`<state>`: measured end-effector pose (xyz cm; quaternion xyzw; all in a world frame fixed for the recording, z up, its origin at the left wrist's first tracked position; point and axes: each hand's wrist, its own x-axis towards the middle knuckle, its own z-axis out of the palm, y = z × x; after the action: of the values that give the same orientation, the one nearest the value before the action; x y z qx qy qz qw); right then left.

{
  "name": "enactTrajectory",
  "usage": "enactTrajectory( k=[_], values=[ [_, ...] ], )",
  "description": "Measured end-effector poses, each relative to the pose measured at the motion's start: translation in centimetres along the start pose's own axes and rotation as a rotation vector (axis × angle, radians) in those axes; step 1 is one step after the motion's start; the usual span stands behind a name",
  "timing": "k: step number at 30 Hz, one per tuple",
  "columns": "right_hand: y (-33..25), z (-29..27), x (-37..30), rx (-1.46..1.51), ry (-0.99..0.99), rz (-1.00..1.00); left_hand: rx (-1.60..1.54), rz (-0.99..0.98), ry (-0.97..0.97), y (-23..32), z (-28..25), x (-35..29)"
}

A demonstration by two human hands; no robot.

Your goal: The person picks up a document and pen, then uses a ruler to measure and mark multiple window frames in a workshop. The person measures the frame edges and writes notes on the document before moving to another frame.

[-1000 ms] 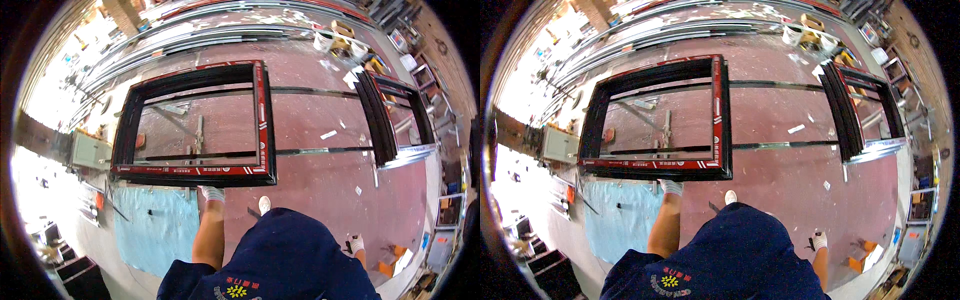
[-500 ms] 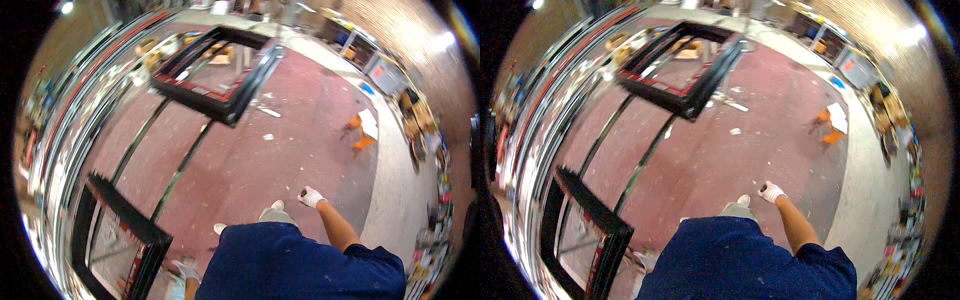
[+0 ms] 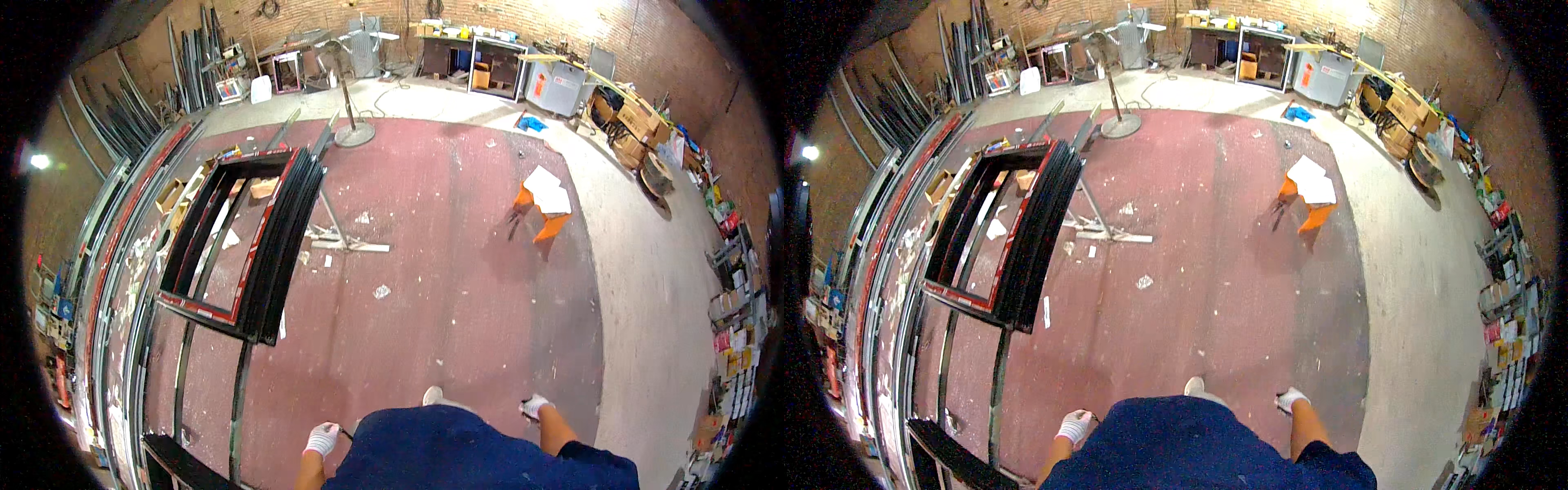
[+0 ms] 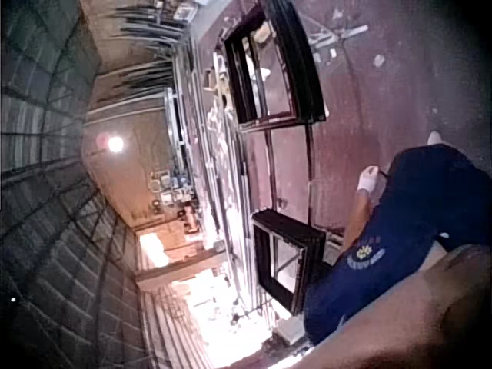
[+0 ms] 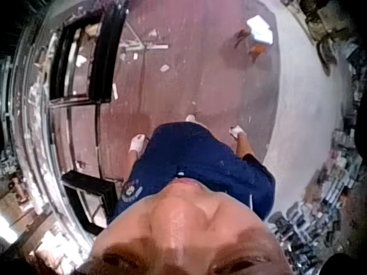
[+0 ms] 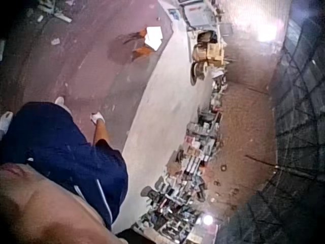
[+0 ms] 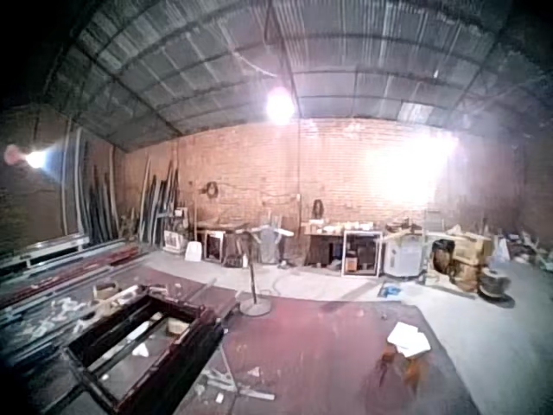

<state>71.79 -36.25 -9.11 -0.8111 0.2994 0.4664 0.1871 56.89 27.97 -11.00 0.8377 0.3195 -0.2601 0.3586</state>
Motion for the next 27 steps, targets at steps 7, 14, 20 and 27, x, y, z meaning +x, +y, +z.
enactTrajectory(
  k=[7, 14, 20, 27],
  values=[
    [-7.1, -4.4, 10.1, 0.143, -0.051, -0.104, 0.306, -0.053, -0.241, 7.7, -0.4, 9.8],
    [-21.3, -12.3, 15.3, 0.052, 0.024, -0.325, 0.633, 0.085, -0.490, 9.6, -0.2, 26.3],
    [-27.5, -23.2, 12.1, 0.207, -0.101, -0.209, 0.481, 0.258, -0.333, 31.6, -6.8, 41.3],
    [-32.8, -31.3, 16.3, 0.524, 0.003, 0.052, 0.452, 0.529, -0.146, 65.8, -20.2, 58.7]
  ],
)
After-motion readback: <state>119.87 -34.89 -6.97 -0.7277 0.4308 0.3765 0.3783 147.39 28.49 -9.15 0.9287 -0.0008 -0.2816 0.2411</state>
